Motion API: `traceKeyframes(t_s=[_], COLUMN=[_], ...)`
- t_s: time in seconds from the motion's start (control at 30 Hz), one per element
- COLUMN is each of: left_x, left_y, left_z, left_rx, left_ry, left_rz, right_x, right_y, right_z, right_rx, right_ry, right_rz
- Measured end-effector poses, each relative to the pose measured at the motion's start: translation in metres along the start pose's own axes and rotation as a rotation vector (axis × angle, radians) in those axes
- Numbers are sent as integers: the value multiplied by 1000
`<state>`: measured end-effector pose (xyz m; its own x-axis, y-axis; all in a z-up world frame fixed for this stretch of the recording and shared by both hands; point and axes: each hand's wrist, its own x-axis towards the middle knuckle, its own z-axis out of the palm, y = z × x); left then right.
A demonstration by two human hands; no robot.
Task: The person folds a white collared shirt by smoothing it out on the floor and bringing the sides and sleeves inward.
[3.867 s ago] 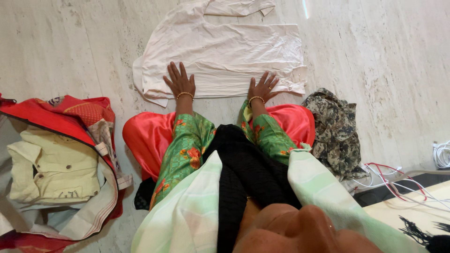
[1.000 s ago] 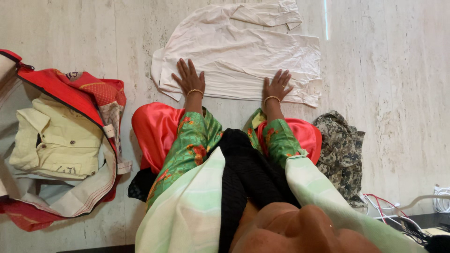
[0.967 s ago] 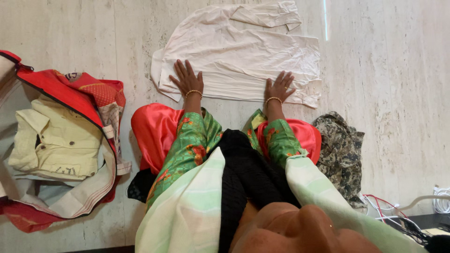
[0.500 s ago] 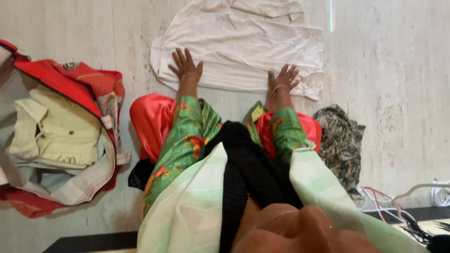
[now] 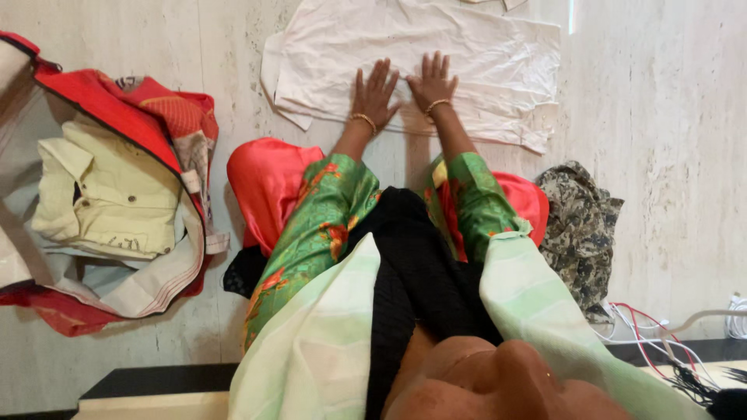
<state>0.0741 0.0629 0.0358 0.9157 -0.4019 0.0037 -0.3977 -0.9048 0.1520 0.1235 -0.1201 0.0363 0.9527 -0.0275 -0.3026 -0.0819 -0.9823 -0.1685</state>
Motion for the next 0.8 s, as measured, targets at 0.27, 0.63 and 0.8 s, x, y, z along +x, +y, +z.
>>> traceKeyframes(t_s=[0.27, 0.63, 0.8], left_x=[-8, -10, -9], left_y=[17, 11, 10], left_z=[-14, 19, 19], left_rx=[-12, -141, -137], left_ry=[-318, -72, -113], left_rz=[-40, 1, 14], right_x=[53, 158, 177], right_y=[-91, -96, -101], right_z=[15, -9, -22], right_rx=[-23, -91, 11], right_ry=[-55, -72, -155], right_rz=[-315, -210, -162])
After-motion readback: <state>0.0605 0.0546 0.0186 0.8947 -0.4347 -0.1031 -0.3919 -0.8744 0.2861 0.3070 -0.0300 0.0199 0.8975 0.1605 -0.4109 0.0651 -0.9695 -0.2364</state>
